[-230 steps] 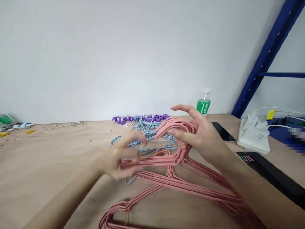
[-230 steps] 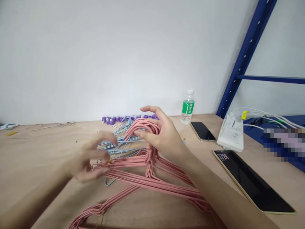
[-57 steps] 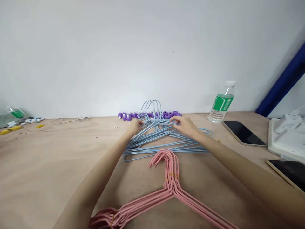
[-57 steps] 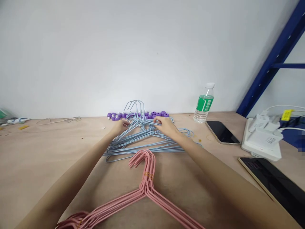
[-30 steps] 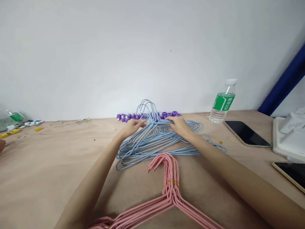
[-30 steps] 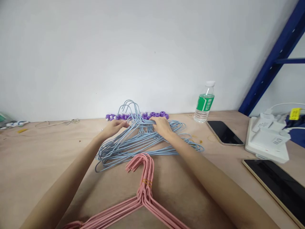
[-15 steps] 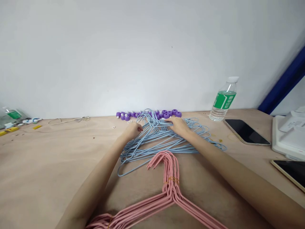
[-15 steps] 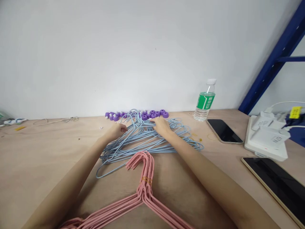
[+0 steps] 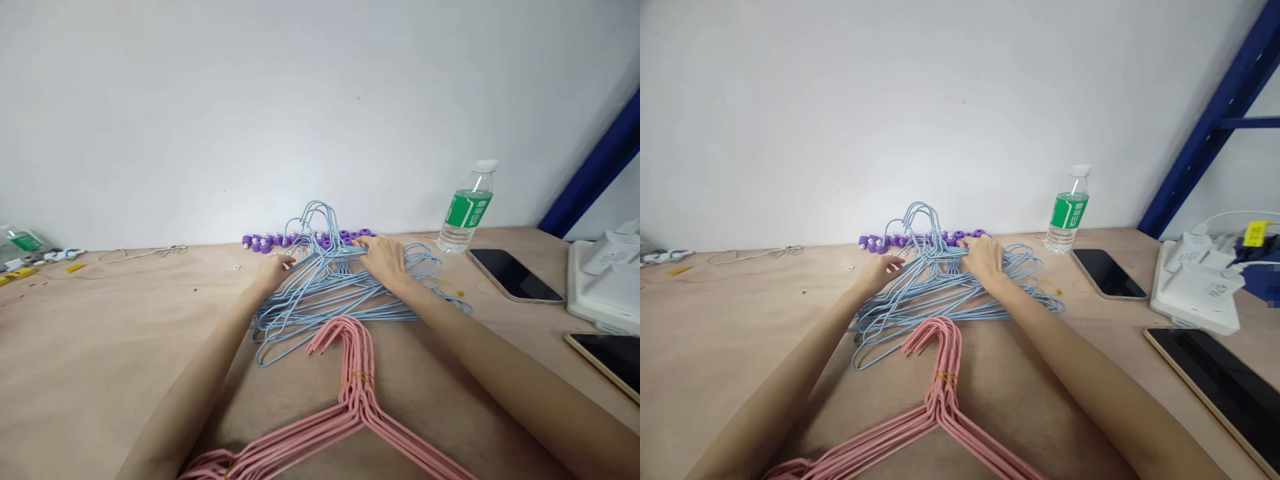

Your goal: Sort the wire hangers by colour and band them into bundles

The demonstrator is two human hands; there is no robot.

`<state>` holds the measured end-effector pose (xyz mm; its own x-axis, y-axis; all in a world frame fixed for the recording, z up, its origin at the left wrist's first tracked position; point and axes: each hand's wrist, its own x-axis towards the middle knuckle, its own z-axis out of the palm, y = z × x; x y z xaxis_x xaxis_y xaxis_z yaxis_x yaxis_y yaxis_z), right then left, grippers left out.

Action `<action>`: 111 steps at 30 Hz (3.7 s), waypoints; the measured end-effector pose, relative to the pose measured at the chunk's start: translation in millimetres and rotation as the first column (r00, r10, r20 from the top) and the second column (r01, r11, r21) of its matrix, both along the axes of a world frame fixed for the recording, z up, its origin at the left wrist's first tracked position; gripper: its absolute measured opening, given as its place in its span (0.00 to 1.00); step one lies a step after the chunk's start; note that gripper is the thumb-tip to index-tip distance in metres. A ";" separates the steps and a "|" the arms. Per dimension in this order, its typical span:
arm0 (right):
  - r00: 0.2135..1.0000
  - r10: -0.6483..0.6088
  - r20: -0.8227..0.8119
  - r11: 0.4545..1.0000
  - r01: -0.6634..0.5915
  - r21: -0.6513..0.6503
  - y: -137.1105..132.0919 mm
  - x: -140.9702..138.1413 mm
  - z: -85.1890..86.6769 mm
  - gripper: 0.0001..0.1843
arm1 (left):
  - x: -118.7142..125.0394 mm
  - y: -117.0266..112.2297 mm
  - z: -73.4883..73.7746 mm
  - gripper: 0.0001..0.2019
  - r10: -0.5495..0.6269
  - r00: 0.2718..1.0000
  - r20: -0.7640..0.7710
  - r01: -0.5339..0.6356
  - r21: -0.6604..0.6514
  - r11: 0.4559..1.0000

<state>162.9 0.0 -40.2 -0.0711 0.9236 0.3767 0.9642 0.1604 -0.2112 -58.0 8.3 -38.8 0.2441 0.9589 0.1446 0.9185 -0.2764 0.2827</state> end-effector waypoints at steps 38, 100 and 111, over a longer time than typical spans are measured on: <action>0.993 0.114 0.026 0.988 -0.111 -0.110 -4.4 -3.5 14.1 0.15 | -8.0 -8.0 23.1 0.06 -0.129 0.955 0.265 0.193 -0.233 0.953; 0.969 0.238 0.070 0.944 -0.214 -0.250 -5.8 1.4 15.0 0.16 | -14.9 -6.1 14.4 0.06 -0.187 0.922 0.338 0.273 -0.229 0.934; 0.968 0.243 0.063 0.940 -0.218 -0.262 -4.3 -0.2 10.8 0.12 | -10.0 0.2 5.6 0.07 -0.090 0.955 0.284 0.157 -0.221 0.963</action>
<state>162.7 -4.2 -29.4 -0.3169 0.9413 0.1164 0.9244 0.3340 -0.1842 -68.0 8.5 -33.2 0.3467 0.9380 -0.0079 0.7621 -0.2767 0.5854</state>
